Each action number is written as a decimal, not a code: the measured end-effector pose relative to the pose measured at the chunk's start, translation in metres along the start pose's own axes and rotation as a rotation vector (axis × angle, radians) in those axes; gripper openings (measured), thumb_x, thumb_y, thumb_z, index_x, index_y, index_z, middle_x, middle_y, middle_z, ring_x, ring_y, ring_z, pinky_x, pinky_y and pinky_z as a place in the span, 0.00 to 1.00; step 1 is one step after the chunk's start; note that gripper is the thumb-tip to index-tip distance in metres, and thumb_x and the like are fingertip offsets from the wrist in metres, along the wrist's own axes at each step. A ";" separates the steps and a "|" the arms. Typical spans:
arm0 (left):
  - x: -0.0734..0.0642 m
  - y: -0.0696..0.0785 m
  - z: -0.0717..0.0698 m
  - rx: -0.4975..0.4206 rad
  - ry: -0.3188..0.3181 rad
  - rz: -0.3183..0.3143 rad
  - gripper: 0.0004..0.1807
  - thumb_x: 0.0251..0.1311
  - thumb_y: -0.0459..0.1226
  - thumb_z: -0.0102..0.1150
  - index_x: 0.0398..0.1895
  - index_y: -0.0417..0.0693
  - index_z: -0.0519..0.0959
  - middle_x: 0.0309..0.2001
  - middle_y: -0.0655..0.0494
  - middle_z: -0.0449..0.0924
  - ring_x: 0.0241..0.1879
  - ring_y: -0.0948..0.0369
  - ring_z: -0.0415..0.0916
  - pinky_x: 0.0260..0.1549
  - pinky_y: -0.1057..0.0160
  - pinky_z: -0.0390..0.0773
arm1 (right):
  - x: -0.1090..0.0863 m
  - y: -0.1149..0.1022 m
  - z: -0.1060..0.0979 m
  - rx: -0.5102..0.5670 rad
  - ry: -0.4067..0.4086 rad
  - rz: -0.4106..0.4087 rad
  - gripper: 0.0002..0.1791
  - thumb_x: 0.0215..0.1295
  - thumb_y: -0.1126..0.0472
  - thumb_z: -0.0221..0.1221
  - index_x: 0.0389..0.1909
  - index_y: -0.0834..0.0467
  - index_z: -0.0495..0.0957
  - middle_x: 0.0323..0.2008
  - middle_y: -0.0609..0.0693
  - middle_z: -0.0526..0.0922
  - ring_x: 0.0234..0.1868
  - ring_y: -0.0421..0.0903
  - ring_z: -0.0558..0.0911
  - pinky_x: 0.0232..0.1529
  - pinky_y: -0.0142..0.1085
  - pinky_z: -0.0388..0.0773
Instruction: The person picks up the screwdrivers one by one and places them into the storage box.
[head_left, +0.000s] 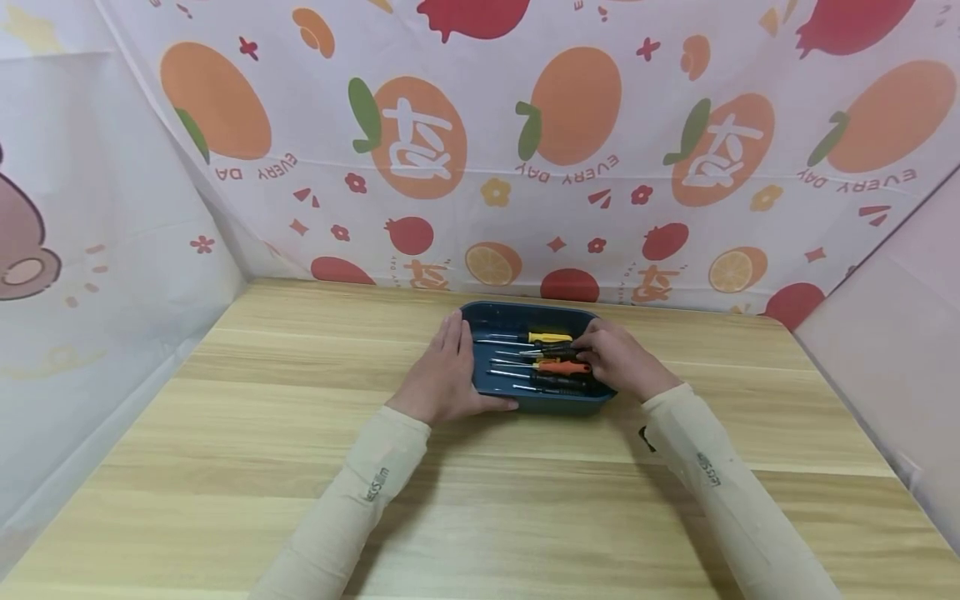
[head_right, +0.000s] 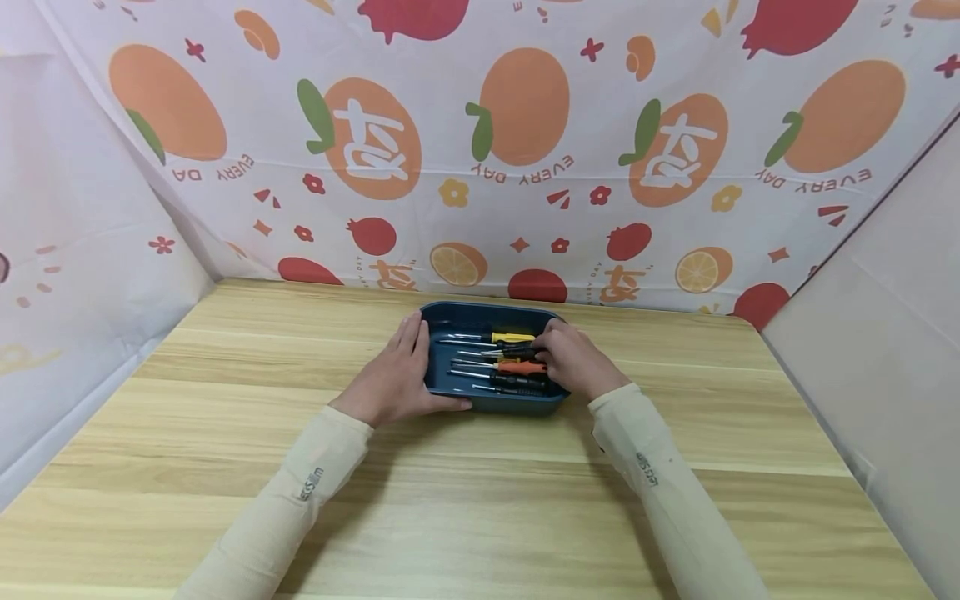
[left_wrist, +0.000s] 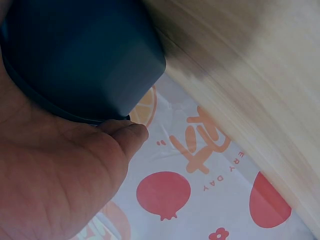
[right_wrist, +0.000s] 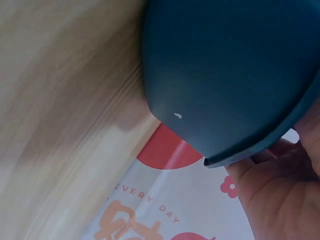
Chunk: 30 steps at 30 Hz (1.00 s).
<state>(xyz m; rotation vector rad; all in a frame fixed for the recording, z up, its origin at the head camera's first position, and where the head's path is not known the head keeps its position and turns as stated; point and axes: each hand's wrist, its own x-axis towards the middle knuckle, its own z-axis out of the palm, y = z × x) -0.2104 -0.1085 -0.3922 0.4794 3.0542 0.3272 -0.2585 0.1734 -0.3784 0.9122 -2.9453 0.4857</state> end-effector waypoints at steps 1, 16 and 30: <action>0.000 0.000 0.000 -0.001 -0.001 -0.002 0.78 0.40 0.81 0.57 0.79 0.31 0.45 0.80 0.36 0.38 0.79 0.44 0.40 0.75 0.52 0.53 | 0.000 0.000 0.000 -0.001 -0.003 0.002 0.11 0.67 0.70 0.64 0.49 0.67 0.86 0.42 0.56 0.82 0.41 0.51 0.79 0.49 0.46 0.84; -0.002 0.002 -0.003 -0.032 -0.005 -0.007 0.78 0.41 0.79 0.60 0.79 0.32 0.43 0.81 0.37 0.37 0.79 0.43 0.39 0.74 0.51 0.53 | 0.000 -0.004 -0.002 -0.053 -0.009 -0.001 0.12 0.66 0.69 0.65 0.50 0.65 0.86 0.41 0.56 0.81 0.39 0.51 0.78 0.48 0.45 0.84; -0.001 -0.002 -0.010 -0.088 -0.056 -0.012 0.75 0.44 0.81 0.53 0.81 0.36 0.42 0.81 0.39 0.33 0.79 0.42 0.35 0.74 0.47 0.53 | -0.012 0.023 -0.008 0.056 0.232 0.124 0.18 0.77 0.55 0.55 0.57 0.64 0.80 0.56 0.62 0.78 0.50 0.60 0.81 0.52 0.57 0.80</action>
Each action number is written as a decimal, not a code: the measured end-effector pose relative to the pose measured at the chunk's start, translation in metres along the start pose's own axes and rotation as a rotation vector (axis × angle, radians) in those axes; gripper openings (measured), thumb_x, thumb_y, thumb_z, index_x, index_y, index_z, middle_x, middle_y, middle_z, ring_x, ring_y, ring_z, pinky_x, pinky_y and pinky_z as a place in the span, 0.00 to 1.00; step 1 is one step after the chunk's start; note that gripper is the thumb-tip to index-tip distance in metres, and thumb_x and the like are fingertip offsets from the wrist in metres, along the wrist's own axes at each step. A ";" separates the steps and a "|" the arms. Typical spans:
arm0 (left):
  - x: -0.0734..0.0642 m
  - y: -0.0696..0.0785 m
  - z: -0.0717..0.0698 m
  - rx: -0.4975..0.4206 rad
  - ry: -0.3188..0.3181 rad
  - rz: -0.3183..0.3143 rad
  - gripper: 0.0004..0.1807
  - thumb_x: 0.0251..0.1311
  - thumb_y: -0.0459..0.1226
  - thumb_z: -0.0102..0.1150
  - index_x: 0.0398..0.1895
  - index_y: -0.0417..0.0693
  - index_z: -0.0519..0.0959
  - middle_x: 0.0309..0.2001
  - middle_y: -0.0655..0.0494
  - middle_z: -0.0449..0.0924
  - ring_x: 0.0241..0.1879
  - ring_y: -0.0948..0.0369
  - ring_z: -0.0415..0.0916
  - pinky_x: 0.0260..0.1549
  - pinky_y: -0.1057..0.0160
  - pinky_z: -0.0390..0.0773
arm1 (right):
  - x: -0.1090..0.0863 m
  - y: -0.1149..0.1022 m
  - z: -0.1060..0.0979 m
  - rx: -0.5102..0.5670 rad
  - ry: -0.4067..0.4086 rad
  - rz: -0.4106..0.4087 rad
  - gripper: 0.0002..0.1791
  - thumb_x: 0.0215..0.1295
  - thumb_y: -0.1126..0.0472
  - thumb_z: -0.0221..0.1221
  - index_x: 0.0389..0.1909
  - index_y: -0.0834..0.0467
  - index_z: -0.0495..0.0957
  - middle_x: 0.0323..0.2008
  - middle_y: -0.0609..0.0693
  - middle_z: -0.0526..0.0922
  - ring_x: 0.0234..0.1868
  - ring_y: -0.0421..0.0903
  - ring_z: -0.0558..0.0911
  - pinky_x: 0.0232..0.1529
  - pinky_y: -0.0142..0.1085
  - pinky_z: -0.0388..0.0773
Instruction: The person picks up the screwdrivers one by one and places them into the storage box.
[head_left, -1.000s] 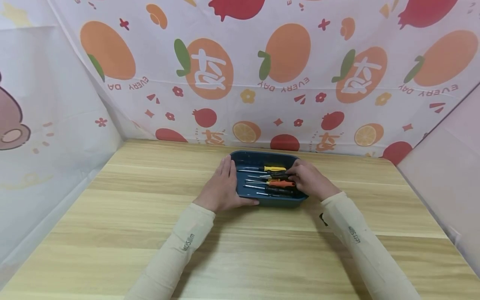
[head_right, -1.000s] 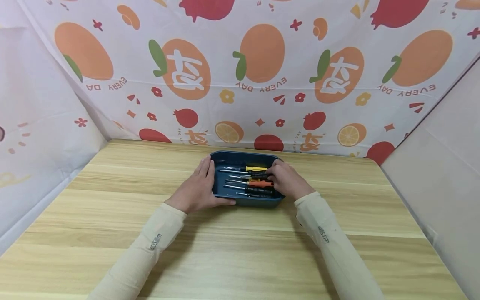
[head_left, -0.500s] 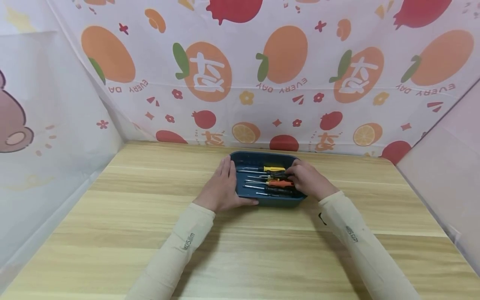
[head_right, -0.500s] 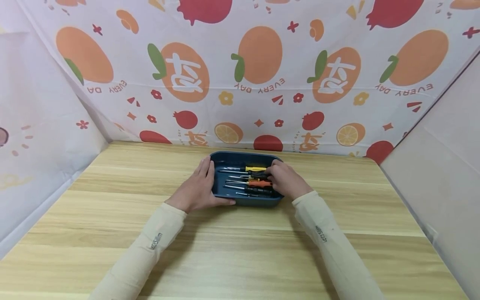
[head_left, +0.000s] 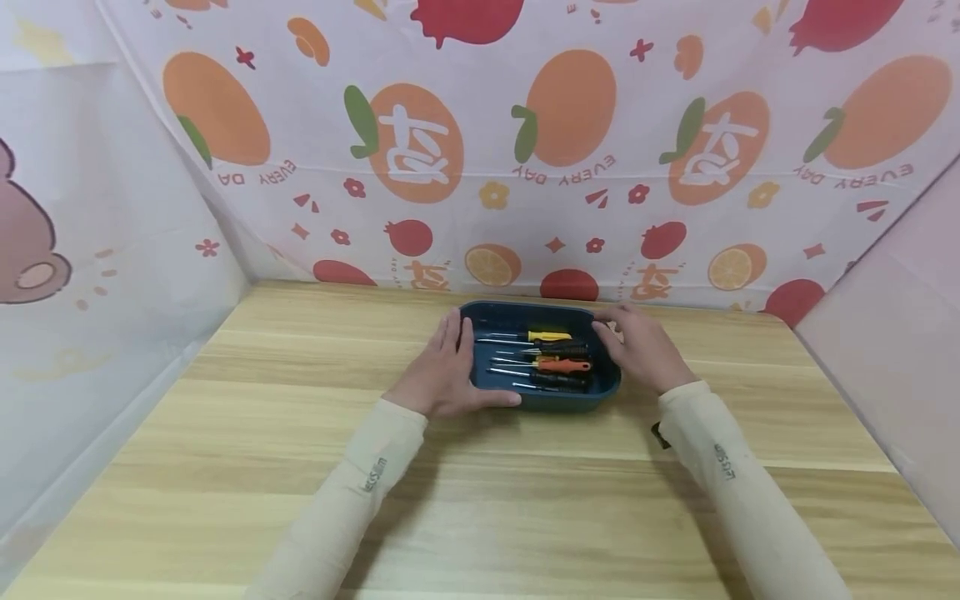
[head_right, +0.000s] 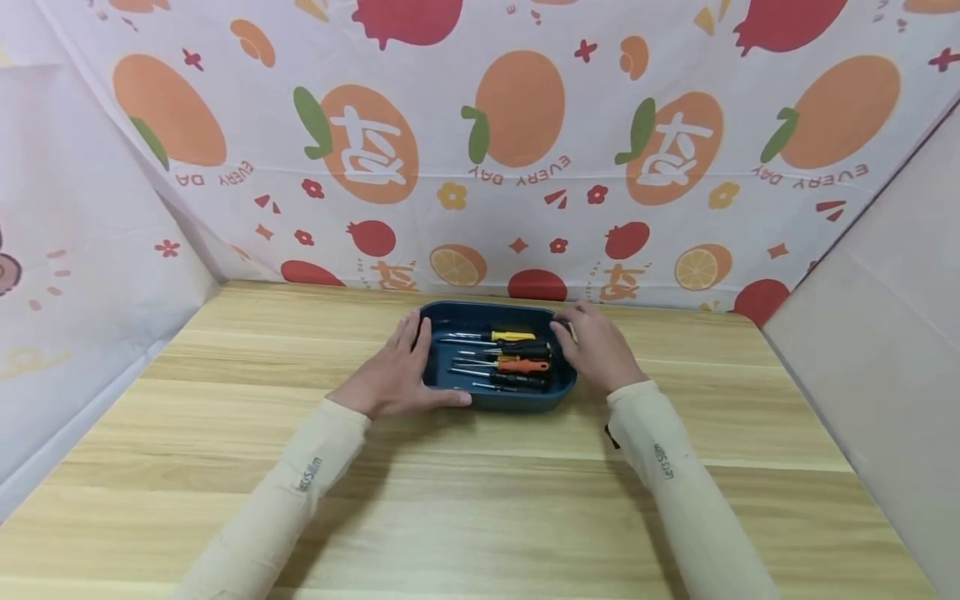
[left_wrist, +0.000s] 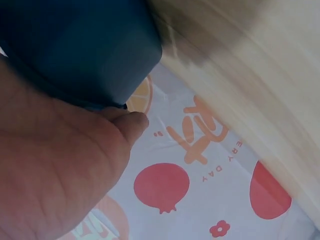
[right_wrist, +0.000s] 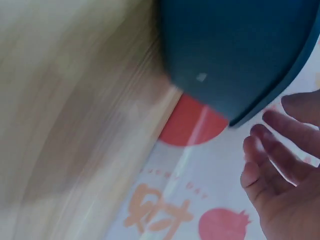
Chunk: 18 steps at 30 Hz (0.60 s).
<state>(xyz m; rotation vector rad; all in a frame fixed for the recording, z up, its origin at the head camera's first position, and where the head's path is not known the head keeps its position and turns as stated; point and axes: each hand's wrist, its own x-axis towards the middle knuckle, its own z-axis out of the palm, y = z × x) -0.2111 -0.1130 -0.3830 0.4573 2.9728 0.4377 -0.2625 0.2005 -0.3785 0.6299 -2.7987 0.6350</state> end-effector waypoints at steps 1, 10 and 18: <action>0.000 0.000 -0.001 -0.003 -0.002 -0.004 0.74 0.46 0.80 0.51 0.81 0.36 0.42 0.81 0.39 0.33 0.79 0.42 0.34 0.75 0.47 0.52 | -0.001 0.004 -0.001 -0.017 0.015 0.012 0.20 0.78 0.54 0.53 0.58 0.64 0.79 0.58 0.64 0.77 0.53 0.62 0.80 0.54 0.59 0.79; 0.021 -0.023 -0.008 0.075 0.197 0.031 0.57 0.66 0.73 0.38 0.80 0.36 0.48 0.79 0.38 0.49 0.78 0.44 0.45 0.76 0.46 0.48 | -0.010 0.035 -0.005 -0.261 -0.028 0.085 0.38 0.79 0.49 0.50 0.76 0.70 0.53 0.73 0.70 0.59 0.73 0.69 0.58 0.72 0.64 0.55; 0.043 -0.052 -0.013 0.198 0.310 -0.039 0.56 0.66 0.74 0.31 0.80 0.39 0.50 0.79 0.37 0.50 0.77 0.39 0.45 0.75 0.39 0.47 | -0.022 0.042 -0.006 -0.254 -0.095 0.184 0.46 0.78 0.35 0.38 0.80 0.64 0.40 0.79 0.68 0.40 0.77 0.71 0.34 0.73 0.69 0.31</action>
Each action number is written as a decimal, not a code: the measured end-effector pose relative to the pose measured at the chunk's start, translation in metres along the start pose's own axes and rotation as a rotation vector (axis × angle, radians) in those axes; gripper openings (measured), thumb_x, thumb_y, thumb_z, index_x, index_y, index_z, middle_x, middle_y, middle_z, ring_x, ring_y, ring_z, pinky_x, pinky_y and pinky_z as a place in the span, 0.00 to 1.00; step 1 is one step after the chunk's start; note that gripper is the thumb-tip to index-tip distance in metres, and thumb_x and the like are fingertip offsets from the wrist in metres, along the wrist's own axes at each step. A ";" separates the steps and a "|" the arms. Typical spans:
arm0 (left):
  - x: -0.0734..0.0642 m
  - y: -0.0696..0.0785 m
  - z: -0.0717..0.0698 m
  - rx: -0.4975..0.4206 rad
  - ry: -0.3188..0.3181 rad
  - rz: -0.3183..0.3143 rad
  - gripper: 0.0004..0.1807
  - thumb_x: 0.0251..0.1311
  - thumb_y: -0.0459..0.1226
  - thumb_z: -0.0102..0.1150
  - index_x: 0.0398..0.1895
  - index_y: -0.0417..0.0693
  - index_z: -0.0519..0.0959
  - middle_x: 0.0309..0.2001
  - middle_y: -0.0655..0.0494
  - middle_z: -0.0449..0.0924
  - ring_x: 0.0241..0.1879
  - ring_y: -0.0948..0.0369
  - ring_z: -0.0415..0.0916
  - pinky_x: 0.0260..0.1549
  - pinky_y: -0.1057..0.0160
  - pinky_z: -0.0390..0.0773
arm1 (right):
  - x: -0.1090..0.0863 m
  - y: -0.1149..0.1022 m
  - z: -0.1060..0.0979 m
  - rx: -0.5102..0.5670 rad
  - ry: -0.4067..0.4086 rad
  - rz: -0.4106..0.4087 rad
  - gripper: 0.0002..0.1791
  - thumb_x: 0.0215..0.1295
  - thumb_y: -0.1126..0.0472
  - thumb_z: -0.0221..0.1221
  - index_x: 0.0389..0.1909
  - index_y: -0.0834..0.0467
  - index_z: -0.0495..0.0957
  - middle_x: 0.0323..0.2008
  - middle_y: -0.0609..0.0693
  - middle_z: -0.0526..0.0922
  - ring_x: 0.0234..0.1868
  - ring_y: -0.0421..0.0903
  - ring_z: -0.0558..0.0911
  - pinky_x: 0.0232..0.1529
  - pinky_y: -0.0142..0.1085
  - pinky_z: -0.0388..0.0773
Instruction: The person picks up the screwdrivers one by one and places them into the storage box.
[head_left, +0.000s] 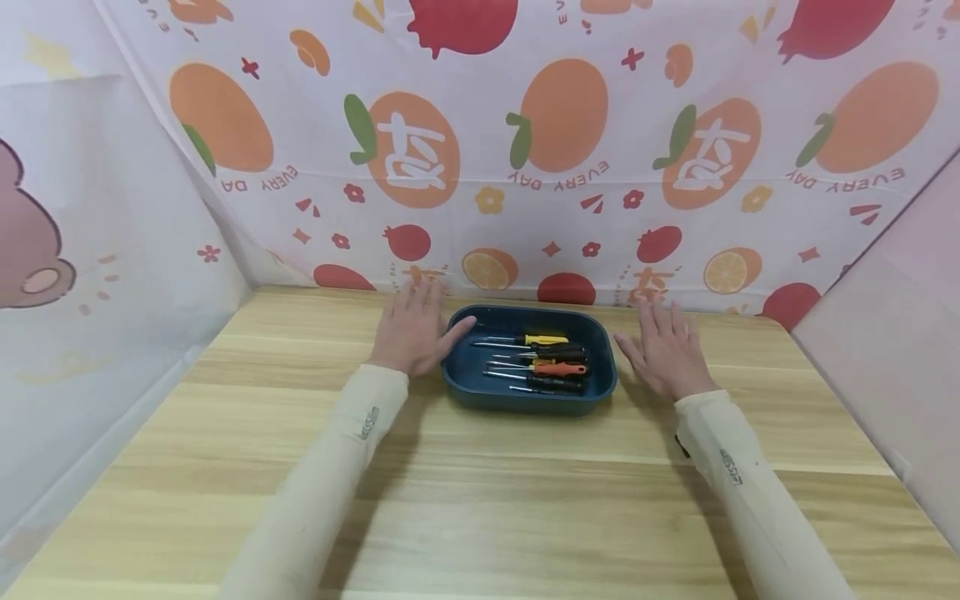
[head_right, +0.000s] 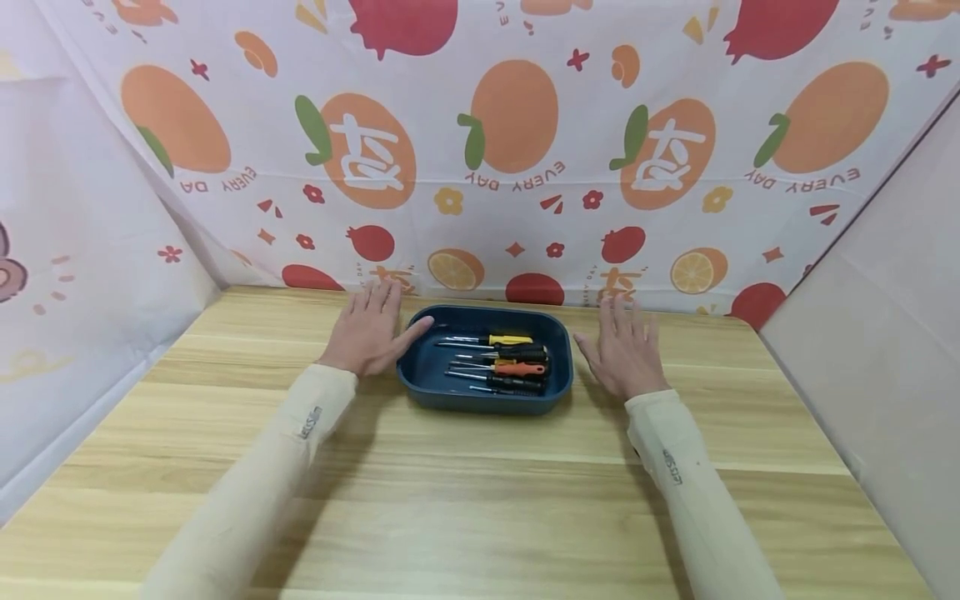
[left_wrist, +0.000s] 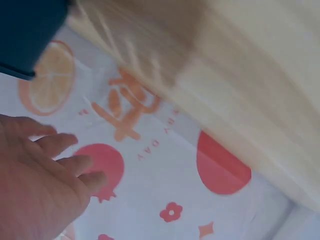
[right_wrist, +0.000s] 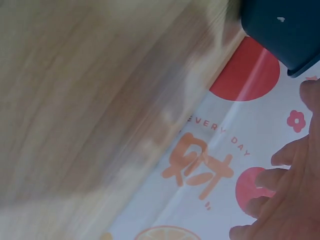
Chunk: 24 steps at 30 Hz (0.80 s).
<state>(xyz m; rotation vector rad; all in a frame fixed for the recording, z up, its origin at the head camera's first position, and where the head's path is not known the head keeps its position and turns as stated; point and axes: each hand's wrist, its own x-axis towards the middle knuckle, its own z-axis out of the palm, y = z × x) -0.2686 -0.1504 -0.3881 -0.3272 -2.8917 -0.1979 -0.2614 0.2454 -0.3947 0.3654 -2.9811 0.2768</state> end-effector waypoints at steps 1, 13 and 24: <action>0.002 -0.003 0.000 0.012 0.008 -0.004 0.56 0.66 0.74 0.31 0.80 0.38 0.50 0.79 0.36 0.49 0.77 0.38 0.44 0.75 0.38 0.46 | 0.000 0.000 0.000 -0.006 0.004 0.004 0.47 0.78 0.34 0.38 0.80 0.64 0.40 0.79 0.68 0.39 0.77 0.71 0.34 0.72 0.69 0.30; 0.004 -0.021 0.008 0.074 0.079 -0.064 0.57 0.64 0.74 0.32 0.80 0.38 0.50 0.79 0.37 0.46 0.77 0.36 0.40 0.75 0.37 0.40 | 0.005 0.000 0.004 -0.028 0.001 0.059 0.52 0.73 0.26 0.31 0.81 0.61 0.37 0.80 0.66 0.33 0.77 0.71 0.29 0.69 0.71 0.23; 0.008 -0.012 0.002 0.070 0.052 -0.094 0.56 0.65 0.73 0.34 0.81 0.40 0.47 0.80 0.39 0.44 0.78 0.38 0.38 0.75 0.37 0.40 | 0.007 0.004 -0.005 -0.048 0.002 0.070 0.52 0.73 0.26 0.30 0.81 0.61 0.36 0.79 0.67 0.33 0.77 0.72 0.32 0.69 0.72 0.22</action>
